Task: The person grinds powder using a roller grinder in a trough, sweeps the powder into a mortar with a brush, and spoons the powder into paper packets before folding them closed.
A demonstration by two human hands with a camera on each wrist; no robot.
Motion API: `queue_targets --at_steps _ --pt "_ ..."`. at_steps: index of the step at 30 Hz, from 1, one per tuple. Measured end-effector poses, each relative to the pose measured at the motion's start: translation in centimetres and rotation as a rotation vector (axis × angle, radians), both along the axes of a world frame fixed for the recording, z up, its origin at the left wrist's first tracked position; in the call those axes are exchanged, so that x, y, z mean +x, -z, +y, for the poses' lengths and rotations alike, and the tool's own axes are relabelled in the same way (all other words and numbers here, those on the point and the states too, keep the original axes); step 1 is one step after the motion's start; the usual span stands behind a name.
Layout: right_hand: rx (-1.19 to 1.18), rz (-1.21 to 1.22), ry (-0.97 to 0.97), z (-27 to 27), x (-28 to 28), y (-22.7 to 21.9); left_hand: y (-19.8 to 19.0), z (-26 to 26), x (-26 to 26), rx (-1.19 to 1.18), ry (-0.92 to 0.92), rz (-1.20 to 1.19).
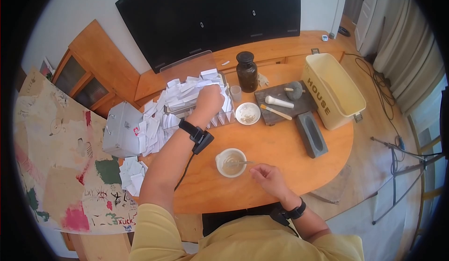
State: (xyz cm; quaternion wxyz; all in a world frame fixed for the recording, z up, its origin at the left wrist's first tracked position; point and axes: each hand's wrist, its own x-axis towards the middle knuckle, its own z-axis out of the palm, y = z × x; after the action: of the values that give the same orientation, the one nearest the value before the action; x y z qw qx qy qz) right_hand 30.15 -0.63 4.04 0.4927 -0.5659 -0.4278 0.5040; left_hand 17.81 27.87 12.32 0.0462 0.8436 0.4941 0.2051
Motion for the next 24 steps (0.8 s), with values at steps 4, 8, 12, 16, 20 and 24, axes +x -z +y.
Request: queue_targets --at_steps 4,8,12,16,20,24 --pt "0.012 0.006 0.005 0.0 0.0 -0.1 0.8 -0.9 0.1 -0.041 -0.044 -0.036" --pt "0.013 -0.008 0.015 0.0 -0.1 -0.1 2.6 -0.8 0.1 -0.09 -0.09 -0.103" --pt "0.013 0.007 0.009 0.0 0.0 0.0 3.8 0.0 -0.2 -0.155 -0.129 -0.128" --pt "0.006 -0.011 0.001 0.0 0.0 0.0 2.3 -0.1 0.2 -0.35 -0.107 -0.071" --pt "0.003 -0.007 0.009 0.0 0.2 0.0 2.6 0.7 0.6 -0.325 -0.128 -0.028" --pt "0.02 -0.01 0.02 0.0 0.1 0.1 2.4 1.3 0.4 -0.273 -0.085 0.016"
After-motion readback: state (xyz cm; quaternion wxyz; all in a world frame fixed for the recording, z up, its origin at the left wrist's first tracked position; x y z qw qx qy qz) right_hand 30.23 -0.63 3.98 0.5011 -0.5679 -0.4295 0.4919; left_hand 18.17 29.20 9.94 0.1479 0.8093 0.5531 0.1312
